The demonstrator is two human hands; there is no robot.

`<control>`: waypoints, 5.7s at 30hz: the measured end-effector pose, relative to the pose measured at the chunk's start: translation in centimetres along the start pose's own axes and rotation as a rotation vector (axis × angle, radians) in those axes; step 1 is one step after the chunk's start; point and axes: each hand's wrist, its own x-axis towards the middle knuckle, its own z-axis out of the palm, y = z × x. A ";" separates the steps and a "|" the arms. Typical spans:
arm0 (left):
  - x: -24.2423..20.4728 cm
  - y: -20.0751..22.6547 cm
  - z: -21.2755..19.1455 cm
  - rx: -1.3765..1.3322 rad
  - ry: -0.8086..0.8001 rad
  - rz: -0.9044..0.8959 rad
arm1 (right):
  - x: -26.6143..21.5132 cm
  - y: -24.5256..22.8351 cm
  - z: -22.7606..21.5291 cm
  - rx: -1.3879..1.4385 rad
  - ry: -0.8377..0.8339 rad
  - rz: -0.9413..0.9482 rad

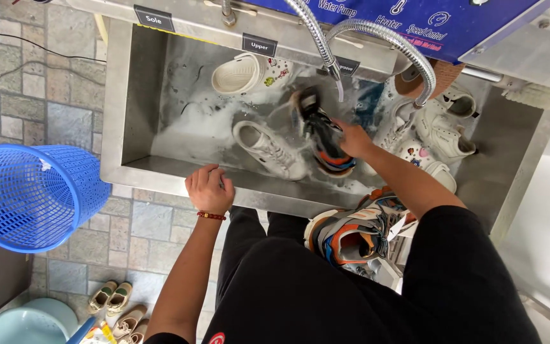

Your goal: Cleaning and preparing a pair of sneakers for repair, including removing laces and washing in a specialized sink.

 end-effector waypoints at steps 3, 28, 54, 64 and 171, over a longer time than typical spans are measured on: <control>0.2 0.0 0.0 0.002 -0.002 0.005 | 1.1 2.6 2.6 -0.135 -0.050 0.115; 0.7 0.1 -0.1 -0.013 0.006 0.003 | 6.7 8.6 2.2 -0.046 -0.388 0.264; 0.6 0.0 -0.5 -0.008 -0.009 0.053 | 1.5 2.2 -1.2 -0.017 0.041 0.084; 0.8 0.0 -0.7 -0.032 -0.013 0.054 | 3.2 9.7 0.3 0.156 0.304 0.206; -0.6 -2.1 0.8 0.086 -0.138 0.088 | -19.2 18.5 -1.8 0.218 0.431 0.447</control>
